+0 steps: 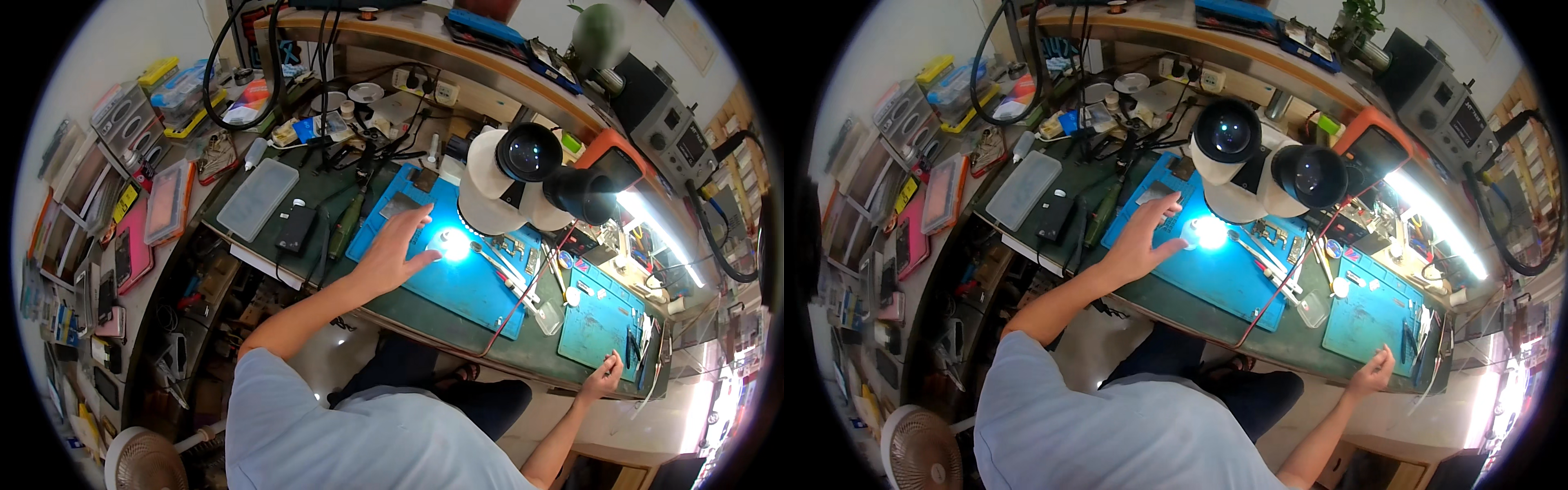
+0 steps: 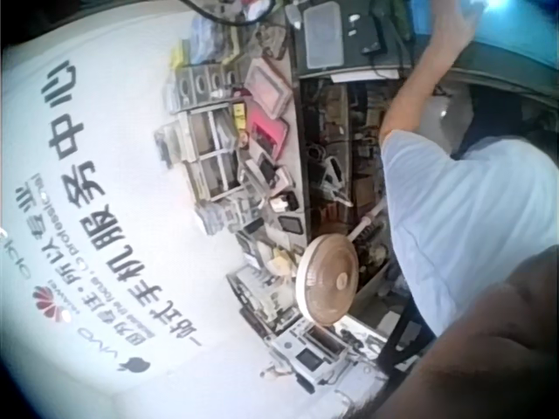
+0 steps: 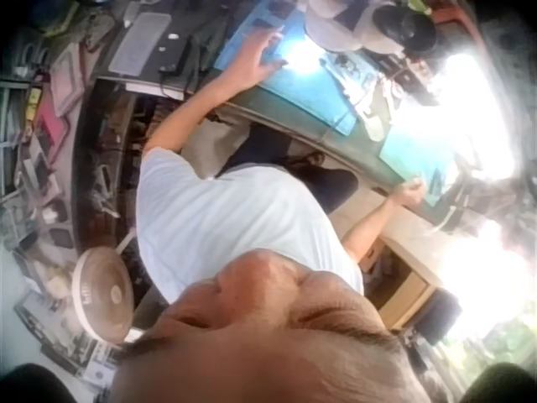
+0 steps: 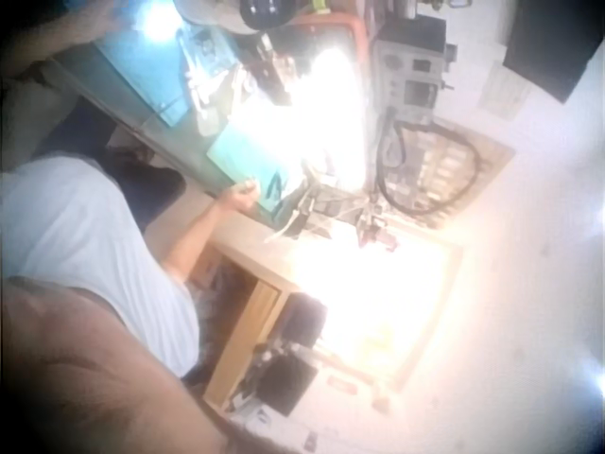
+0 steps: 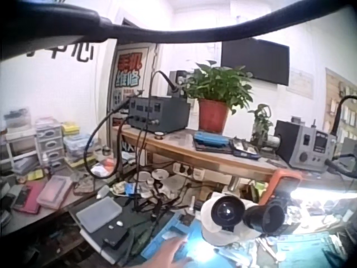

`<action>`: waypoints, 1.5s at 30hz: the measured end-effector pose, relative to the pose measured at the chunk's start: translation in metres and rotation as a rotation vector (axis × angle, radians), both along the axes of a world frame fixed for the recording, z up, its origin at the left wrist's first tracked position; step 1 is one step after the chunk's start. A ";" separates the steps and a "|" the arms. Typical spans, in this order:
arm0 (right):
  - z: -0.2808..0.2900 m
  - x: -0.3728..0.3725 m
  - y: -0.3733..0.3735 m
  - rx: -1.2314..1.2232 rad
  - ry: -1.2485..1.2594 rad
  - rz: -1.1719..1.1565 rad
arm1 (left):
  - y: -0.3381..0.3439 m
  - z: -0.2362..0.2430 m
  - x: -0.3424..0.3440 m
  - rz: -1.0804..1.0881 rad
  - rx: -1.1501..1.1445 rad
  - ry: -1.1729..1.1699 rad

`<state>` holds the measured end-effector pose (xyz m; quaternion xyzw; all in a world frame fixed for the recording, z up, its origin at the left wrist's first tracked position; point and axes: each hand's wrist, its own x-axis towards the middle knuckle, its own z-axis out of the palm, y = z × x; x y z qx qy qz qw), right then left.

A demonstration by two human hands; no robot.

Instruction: The person disassembles a smartphone, removes the back cover, and manipulates internal components. They then handle a small circuit board and a packaged SIM card adapter, placing them on the workbench.

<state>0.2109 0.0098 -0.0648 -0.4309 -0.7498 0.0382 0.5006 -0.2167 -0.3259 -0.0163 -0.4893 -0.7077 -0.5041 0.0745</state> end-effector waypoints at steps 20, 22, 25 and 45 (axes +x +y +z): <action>0.005 -0.001 0.004 0.116 -0.081 0.009 | 0.038 0.022 -0.226 0.318 -0.533 0.315; 0.004 -0.001 0.005 0.089 -0.072 0.005 | 0.055 0.017 -0.252 0.369 -0.602 0.352; 0.002 0.004 0.007 0.073 -0.081 -0.017 | 0.074 0.006 -0.284 0.218 -0.648 0.383; 0.000 0.003 0.010 0.034 -0.109 -0.026 | 0.150 0.012 -0.353 0.117 -1.009 0.243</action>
